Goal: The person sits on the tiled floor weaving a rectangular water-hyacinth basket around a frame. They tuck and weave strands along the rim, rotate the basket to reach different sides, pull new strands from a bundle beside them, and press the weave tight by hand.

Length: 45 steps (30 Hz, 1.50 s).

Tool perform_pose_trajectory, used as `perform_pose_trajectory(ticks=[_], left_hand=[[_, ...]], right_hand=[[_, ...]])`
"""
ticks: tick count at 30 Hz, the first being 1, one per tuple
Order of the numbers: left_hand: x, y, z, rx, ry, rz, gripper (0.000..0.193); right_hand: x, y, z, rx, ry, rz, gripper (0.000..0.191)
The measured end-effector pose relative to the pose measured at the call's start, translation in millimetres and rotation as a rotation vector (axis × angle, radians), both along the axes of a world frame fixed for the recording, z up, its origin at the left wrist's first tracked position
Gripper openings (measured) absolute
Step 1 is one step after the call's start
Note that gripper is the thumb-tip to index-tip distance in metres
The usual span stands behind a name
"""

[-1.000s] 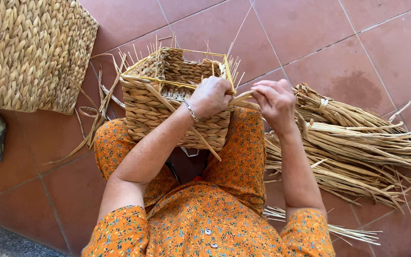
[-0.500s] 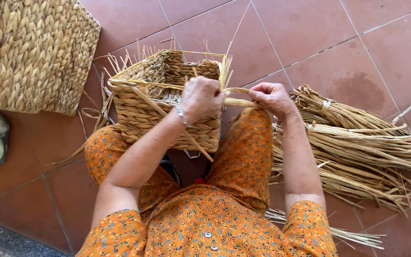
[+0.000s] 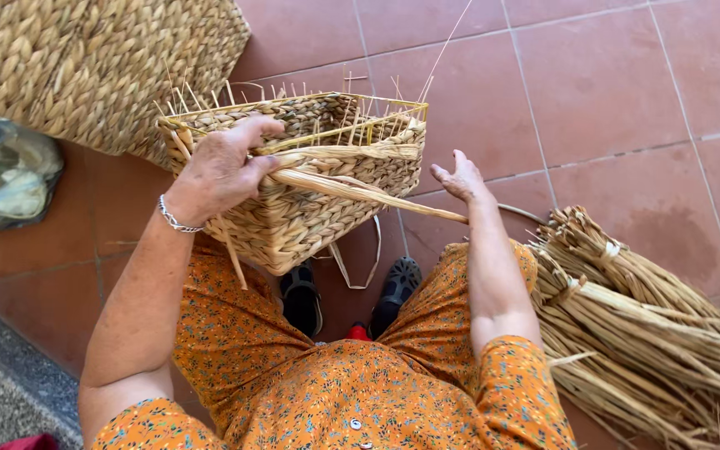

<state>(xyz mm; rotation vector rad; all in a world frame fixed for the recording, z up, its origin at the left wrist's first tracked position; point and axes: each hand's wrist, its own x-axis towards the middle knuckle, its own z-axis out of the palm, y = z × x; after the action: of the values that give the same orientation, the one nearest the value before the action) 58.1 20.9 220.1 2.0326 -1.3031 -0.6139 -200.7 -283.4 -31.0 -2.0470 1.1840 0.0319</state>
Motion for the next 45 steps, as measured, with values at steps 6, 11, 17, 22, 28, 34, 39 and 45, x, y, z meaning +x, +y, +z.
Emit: perform_pose_trajectory(ticks=[6, 11, 17, 22, 28, 34, 39, 45], left_hand=[[28, 25, 1, -0.011, 0.221, 0.124, 0.029], [47, 39, -15, -0.1, 0.135, 0.084, 0.029], [62, 19, -79, -0.078, 0.101, 0.067, 0.034], [30, -30, -166, -0.039, 0.11, -0.01, 0.034], [-6, -53, -223, 0.09, -0.025, -0.071, 0.032], [-25, -42, -221, -0.125, -0.283, -0.026, 0.031], [-32, -42, -219, -0.281, -0.341, -0.016, 0.025], [-33, -40, -219, -0.351, -0.258, -0.023, 0.022]], right_hand=[[52, 36, -6, 0.585, -0.249, -0.275, 0.08], [40, 29, -6, 0.566, -0.417, -0.281, 0.063], [-56, -4, 37, 0.191, -0.204, -0.418, 0.061], [-155, -6, 38, -0.13, -0.002, -0.424, 0.063], [-211, 7, 12, -0.237, 0.224, -0.297, 0.062], [-175, 36, 69, -0.506, 0.029, -0.239, 0.027], [-99, 79, 112, -0.573, -0.42, 0.058, 0.007], [-10, 118, 111, -0.641, -0.477, 0.469, 0.012]])
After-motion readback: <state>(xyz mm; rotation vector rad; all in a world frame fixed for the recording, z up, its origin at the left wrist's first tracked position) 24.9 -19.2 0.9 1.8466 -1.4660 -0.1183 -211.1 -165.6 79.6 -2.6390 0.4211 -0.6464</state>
